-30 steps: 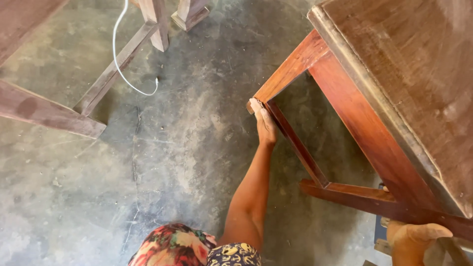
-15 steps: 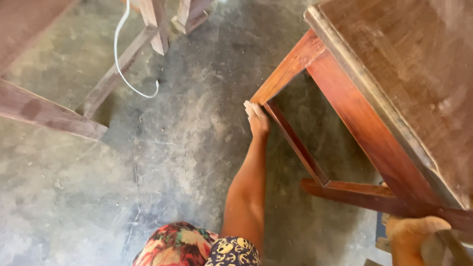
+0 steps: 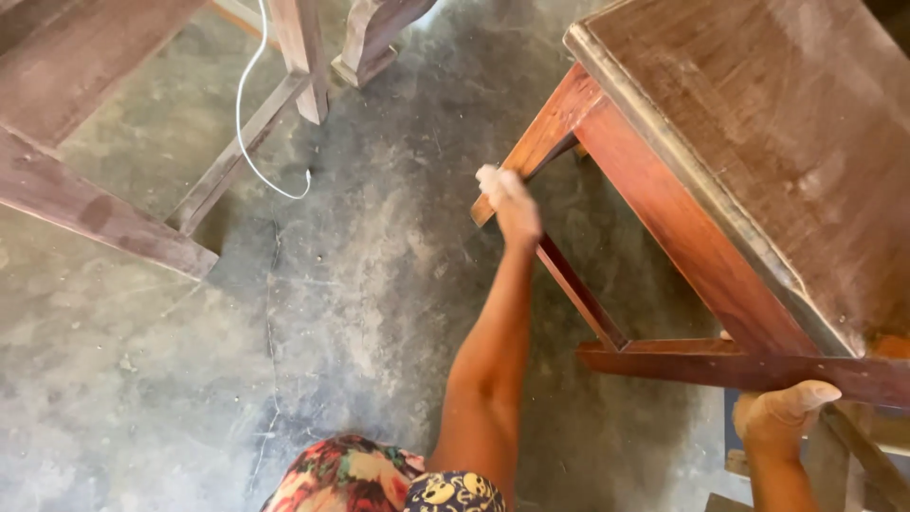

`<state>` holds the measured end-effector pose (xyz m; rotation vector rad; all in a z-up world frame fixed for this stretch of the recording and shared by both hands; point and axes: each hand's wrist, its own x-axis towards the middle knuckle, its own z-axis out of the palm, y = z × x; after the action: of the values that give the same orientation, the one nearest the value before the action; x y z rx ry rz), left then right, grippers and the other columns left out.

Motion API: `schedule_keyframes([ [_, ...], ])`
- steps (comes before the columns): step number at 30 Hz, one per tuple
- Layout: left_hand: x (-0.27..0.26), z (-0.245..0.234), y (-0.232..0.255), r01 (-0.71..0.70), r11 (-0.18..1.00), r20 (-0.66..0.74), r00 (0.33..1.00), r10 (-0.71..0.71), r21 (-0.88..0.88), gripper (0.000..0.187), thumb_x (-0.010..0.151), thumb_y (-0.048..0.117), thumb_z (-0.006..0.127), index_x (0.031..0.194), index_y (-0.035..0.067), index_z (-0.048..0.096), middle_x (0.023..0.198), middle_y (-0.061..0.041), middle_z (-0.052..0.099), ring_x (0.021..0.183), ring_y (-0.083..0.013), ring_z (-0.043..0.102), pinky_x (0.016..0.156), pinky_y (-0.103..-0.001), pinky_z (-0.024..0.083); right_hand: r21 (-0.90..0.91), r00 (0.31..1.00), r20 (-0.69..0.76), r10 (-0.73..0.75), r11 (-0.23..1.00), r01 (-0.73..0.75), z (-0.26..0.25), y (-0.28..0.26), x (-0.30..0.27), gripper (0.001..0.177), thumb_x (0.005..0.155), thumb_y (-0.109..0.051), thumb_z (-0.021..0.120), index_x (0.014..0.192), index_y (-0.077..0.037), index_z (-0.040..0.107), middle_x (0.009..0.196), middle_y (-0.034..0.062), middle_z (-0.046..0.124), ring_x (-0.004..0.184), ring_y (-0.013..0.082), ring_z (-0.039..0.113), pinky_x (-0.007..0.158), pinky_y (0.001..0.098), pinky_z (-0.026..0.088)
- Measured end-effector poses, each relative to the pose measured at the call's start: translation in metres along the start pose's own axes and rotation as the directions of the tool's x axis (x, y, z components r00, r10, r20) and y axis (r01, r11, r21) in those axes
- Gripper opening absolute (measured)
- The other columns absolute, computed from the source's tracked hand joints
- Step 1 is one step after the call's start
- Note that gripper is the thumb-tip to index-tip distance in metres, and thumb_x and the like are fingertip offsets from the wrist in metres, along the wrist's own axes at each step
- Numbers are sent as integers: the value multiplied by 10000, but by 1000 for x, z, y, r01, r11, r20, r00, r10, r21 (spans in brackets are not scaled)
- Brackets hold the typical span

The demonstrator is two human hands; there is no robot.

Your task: Sanding the surfaces of a wooden chair using sandpaper to smooth the finish

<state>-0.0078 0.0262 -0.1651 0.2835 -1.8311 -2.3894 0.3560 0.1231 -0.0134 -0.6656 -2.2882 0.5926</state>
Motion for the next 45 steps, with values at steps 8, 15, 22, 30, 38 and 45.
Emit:
schedule_keyframes([
  [8, -36, 9, 80, -529, 823, 75, 830, 553, -206, 521, 1160, 321, 284, 1580, 19, 345, 1747, -192, 210, 1662, -379, 179, 1391, -503, 133, 345, 996, 59, 64, 935, -81, 0, -32, -1, 1221, 941, -961, 173, 1527, 103, 297, 1542, 256, 396, 1304, 379, 433, 1146, 482, 370],
  [15, -27, 15, 60, -167, 985, 152, 974, 170, -35, 712, 1089, 437, 145, 1601, -58, 151, 1708, -228, 160, 1578, -341, 184, 1294, -423, 119, 562, 979, 121, 163, 802, -203, 4, -23, 3, 1206, 858, -980, 274, 1588, -21, 244, 1577, 162, 387, 1352, 293, 432, 1237, 427, 339],
  [22, -24, 9, 105, -442, 890, 248, 855, 456, -112, 662, 1133, 470, 124, 1617, 31, 229, 1772, -178, 101, 1668, -363, 96, 1367, -477, 83, 413, 982, 104, 160, 891, -189, 0, -3, 1, 1247, 858, -961, 210, 1523, 89, 299, 1550, 228, 392, 1317, 337, 424, 1184, 447, 334],
  [30, -43, 18, 185, -557, 808, 138, 800, 584, -191, 598, 1111, 290, 279, 1672, 88, 236, 1789, -182, 225, 1713, -446, 205, 1429, -547, 171, 628, 964, 223, 145, 736, -255, 1, -34, 6, 1248, 767, -997, 399, 1553, -30, 344, 1579, 106, 412, 1392, 248, 436, 1270, 411, 349],
  [38, -28, -2, 112, -246, 966, 296, 931, 213, 77, 702, 1094, 465, 102, 1660, 56, 34, 1770, -143, -36, 1654, -327, -67, 1330, -478, -6, 650, 971, 187, 146, 723, -234, 3, -31, 6, 1270, 741, -1007, 438, 1562, -44, 324, 1541, 96, 430, 1323, 243, 467, 1236, 408, 378],
  [45, -39, 13, 170, -508, 846, 271, 801, 533, -161, 620, 1175, 428, 180, 1700, 105, 108, 1833, -140, 22, 1762, -372, 6, 1472, -467, 13, 648, 963, 230, 140, 716, -259, 4, -51, 9, 1280, 692, -1047, 507, 1492, -50, 448, 1494, 73, 523, 1283, 209, 532, 1212, 375, 433],
])
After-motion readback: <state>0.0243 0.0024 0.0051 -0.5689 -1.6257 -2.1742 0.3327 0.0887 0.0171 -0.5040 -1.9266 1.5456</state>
